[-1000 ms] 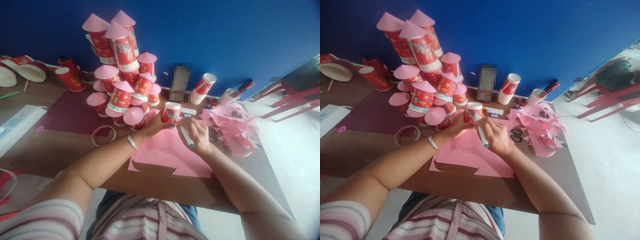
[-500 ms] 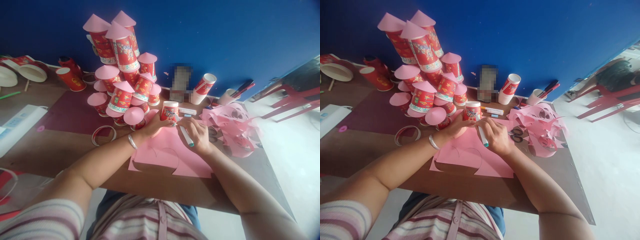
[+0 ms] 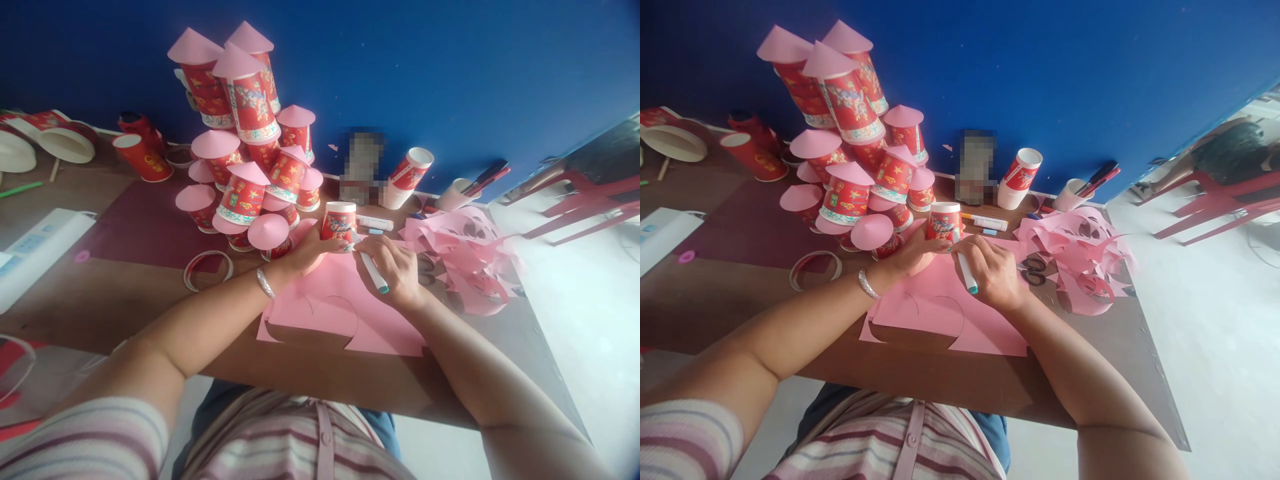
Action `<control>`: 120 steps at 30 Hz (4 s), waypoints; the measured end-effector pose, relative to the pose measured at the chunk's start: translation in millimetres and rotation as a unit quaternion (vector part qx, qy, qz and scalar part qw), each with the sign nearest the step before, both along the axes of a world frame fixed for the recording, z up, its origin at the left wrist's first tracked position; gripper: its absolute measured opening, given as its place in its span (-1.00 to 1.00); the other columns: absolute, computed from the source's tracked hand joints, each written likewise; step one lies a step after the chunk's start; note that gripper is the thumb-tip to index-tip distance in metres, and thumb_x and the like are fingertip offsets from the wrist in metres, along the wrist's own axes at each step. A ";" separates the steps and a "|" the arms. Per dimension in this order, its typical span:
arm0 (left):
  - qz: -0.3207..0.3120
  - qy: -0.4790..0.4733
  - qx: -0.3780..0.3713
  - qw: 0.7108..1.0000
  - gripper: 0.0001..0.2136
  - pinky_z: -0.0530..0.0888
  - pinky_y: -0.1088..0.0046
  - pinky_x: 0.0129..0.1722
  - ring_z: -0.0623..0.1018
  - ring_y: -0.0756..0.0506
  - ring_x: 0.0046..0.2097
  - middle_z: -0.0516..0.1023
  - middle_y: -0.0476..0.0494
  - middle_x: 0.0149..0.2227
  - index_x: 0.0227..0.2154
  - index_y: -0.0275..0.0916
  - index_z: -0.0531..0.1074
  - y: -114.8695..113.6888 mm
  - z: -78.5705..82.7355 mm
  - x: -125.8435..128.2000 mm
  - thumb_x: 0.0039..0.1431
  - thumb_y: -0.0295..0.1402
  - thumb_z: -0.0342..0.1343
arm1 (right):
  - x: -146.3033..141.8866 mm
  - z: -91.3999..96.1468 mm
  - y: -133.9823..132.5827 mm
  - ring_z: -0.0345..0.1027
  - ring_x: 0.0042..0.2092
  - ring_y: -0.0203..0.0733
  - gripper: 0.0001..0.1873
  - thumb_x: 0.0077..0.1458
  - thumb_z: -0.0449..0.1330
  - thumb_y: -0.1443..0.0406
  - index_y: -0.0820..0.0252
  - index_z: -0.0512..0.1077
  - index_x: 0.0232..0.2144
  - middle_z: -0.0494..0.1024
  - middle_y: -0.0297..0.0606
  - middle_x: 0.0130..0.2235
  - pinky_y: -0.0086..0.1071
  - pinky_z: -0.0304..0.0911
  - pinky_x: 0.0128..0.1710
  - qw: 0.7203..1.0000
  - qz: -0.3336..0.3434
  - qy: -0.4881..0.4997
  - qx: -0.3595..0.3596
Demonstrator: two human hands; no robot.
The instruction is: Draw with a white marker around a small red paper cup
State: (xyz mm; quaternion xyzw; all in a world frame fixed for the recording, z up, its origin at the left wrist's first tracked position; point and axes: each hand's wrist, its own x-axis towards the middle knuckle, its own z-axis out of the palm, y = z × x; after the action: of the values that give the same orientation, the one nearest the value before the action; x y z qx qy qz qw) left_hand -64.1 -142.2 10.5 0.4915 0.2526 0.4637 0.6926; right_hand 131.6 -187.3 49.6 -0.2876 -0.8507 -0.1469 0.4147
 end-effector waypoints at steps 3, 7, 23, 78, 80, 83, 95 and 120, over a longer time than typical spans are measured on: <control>-0.002 0.005 0.008 1.000 -0.70 0.47 0.25 -0.04 0.53 -0.11 -0.15 0.59 -0.05 -0.24 -0.23 -0.19 0.58 0.7 -1.9 -0.3 0.03 -0.21 0.48 | 1.0 -1.3 0.0 0.55 -0.32 -0.24 -0.80 0.35 0.17 0.45 0.11 0.40 -0.04 0.64 -0.30 -0.27 -0.40 0.38 -0.39 1.000 -0.001 -0.004 -0.004; -0.013 -0.009 0.002 1.000 -0.71 0.46 0.27 -0.06 0.52 -0.10 -0.15 0.58 -0.06 -0.25 -0.25 -0.20 0.57 1.5 -3.6 -0.5 0.04 -0.20 0.48 | 2.1 -2.5 0.3 0.55 -0.30 -0.22 -0.76 0.32 0.16 0.49 0.13 0.39 -0.04 0.64 -0.28 -0.26 -0.40 0.39 -0.37 1.000 0.008 -0.001 -0.009; -0.009 0.006 0.013 1.000 -0.55 0.46 0.24 -0.07 0.54 -0.15 -0.12 0.58 -0.08 -0.18 -0.11 -0.18 0.53 -0.7 -1.8 1.4 -0.01 -0.15 0.52 | 1.5 -2.9 -4.8 0.54 -0.28 -0.22 -0.68 0.31 0.15 0.52 0.16 0.43 0.04 0.65 -0.22 -0.20 -0.39 0.40 -0.35 0.999 0.037 -0.023 0.011; 0.003 0.004 0.001 1.000 -0.48 0.51 0.25 -0.04 0.58 -0.14 -0.07 0.62 -0.11 -0.12 -0.04 -0.21 0.52 0.3 -2.6 1.8 -0.03 -0.15 0.54 | 1.2 -2.8 -3.5 0.53 -0.27 -0.23 -0.76 0.34 0.14 0.50 0.19 0.40 0.00 0.62 -0.25 -0.22 -0.40 0.32 -0.40 0.999 0.001 -0.037 0.008; 0.006 0.006 0.003 1.000 -0.48 0.50 0.25 -0.04 0.58 -0.15 -0.07 0.62 -0.11 -0.11 -0.03 -0.20 0.53 0.0 -1.9 1.6 -0.03 -0.15 0.54 | 1.3 -3.2 -3.3 0.52 -0.28 -0.23 -0.75 0.34 0.15 0.50 0.18 0.39 0.00 0.62 -0.26 -0.23 -0.40 0.32 -0.40 0.999 0.001 -0.036 0.008; 0.003 0.004 0.001 1.000 -0.51 0.49 0.25 -0.03 0.57 -0.14 -0.08 0.63 -0.11 -0.13 -0.05 -0.20 0.54 -0.9 -0.5 1.0 -0.01 -0.17 0.53 | 1.4 -3.9 -3.0 0.51 -0.29 -0.23 -0.74 0.33 0.13 0.51 0.17 0.39 0.00 0.61 -0.27 -0.24 -0.39 0.31 -0.41 0.999 0.001 -0.035 0.006; -0.005 -0.005 0.014 1.000 -0.54 0.49 0.26 0.00 0.56 -0.11 -0.07 0.60 -0.10 -0.11 -0.04 -0.21 0.51 -0.1 0.6 1.6 0.04 -0.21 0.50 | 1.8 -2.4 -3.6 0.50 -0.30 -0.25 -0.75 0.32 0.14 0.50 0.18 0.39 -0.01 0.61 -0.26 -0.25 -0.40 0.30 -0.41 0.999 -0.001 -0.040 0.012; 0.012 0.084 0.057 0.995 -0.47 0.48 0.24 -0.08 0.53 -0.17 -0.05 0.56 -0.10 -0.06 0.04 -0.13 0.43 -4.1 -4.6 0.7 0.06 -0.21 0.50 | 2.8 4.7 -7.8 0.51 -0.28 -0.22 -0.75 0.38 0.09 0.47 0.18 0.41 0.04 0.64 -0.21 -0.21 -0.37 0.35 -0.35 0.996 0.000 -0.084 0.030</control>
State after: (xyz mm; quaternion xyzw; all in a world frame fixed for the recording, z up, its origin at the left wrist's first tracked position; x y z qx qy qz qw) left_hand -63.4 -146.3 5.9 0.5644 0.2888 0.4431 0.6338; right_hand 134.4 -195.0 54.3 -0.2614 -0.8777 -0.1960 0.3506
